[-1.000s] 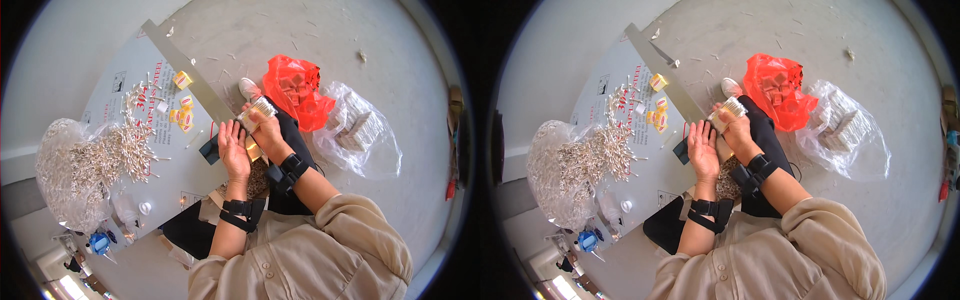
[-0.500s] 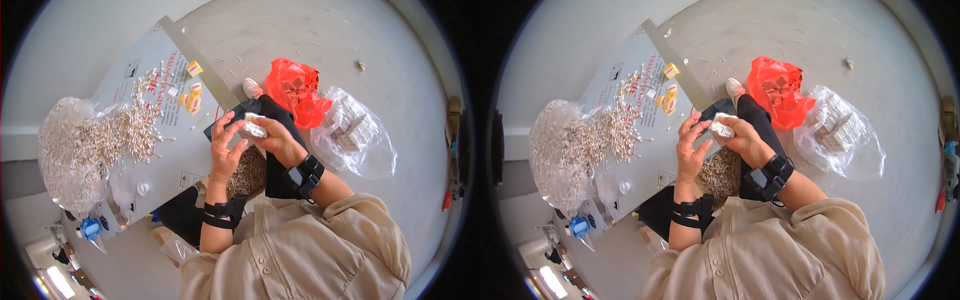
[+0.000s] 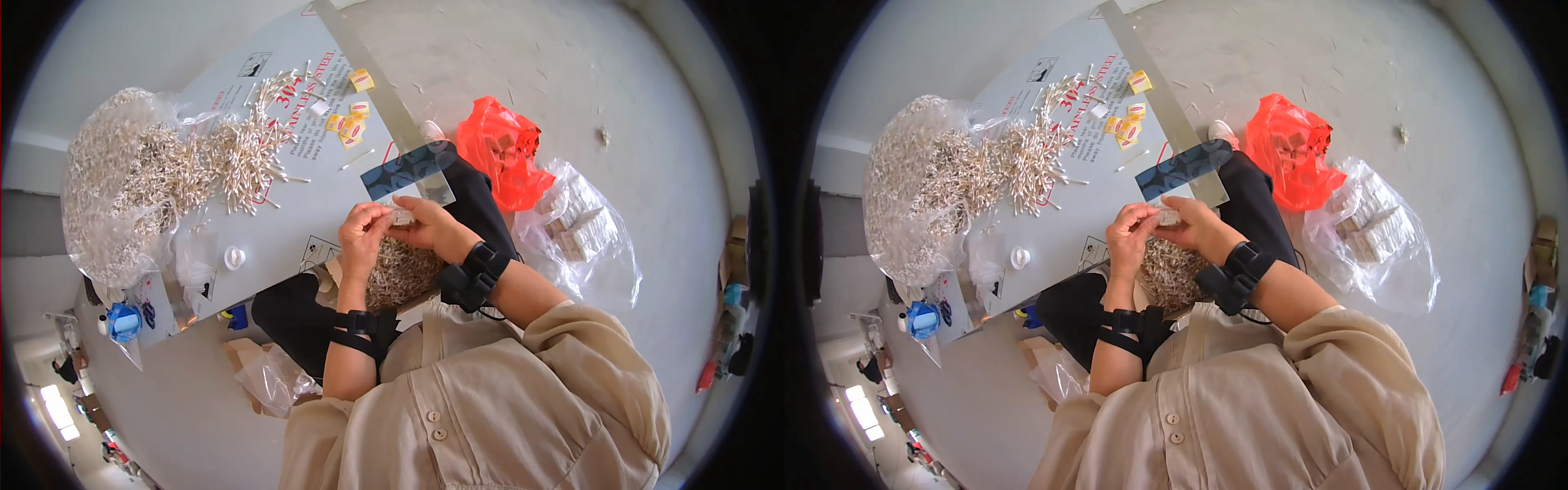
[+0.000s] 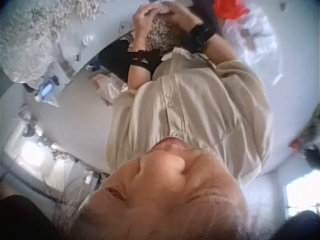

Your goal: The recorder is counting, arranging, and placing cotton swabs into small plastic bags.

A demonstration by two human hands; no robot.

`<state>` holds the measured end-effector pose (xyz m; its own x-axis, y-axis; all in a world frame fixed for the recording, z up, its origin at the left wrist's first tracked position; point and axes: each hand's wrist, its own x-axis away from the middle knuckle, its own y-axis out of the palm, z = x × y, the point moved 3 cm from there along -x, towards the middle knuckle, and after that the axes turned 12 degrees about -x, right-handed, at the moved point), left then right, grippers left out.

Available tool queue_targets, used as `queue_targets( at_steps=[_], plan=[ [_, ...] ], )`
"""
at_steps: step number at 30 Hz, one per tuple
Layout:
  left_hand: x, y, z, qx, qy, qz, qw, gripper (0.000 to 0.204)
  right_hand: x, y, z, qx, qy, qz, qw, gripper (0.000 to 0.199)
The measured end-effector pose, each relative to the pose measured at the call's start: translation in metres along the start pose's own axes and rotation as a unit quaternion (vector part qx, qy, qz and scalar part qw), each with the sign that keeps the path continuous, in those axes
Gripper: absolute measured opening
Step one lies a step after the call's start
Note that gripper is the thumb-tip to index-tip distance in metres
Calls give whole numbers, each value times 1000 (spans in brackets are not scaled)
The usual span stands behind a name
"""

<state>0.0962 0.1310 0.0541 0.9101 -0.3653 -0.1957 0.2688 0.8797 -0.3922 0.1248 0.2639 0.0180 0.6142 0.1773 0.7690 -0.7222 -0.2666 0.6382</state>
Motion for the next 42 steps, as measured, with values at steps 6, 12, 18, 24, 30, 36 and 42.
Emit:
queue_targets(
  at_steps=[6,12,18,24,30,36,42],
  plan=[
    [-15,5,-1,11,-46,20,999,11,48,-4,-38,404,-228,44,885,53],
    [-20,8,-4,52,-86,22,995,11,54,11,-27,542,-545,-41,639,35],
    [-26,10,-1,193,-238,-68,949,17,41,16,-34,502,-472,-88,719,22],
    [-33,13,-6,245,-250,-91,932,13,34,16,-38,505,-470,-84,719,18],
    [-44,17,-3,205,-248,-77,944,7,29,23,-40,465,-403,-46,786,14],
    [-44,17,-2,230,-305,-93,919,5,23,17,-39,457,-466,-47,756,12],
    [-39,22,-2,280,-312,-53,906,4,24,19,-40,462,-463,-55,755,9]
  ],
)
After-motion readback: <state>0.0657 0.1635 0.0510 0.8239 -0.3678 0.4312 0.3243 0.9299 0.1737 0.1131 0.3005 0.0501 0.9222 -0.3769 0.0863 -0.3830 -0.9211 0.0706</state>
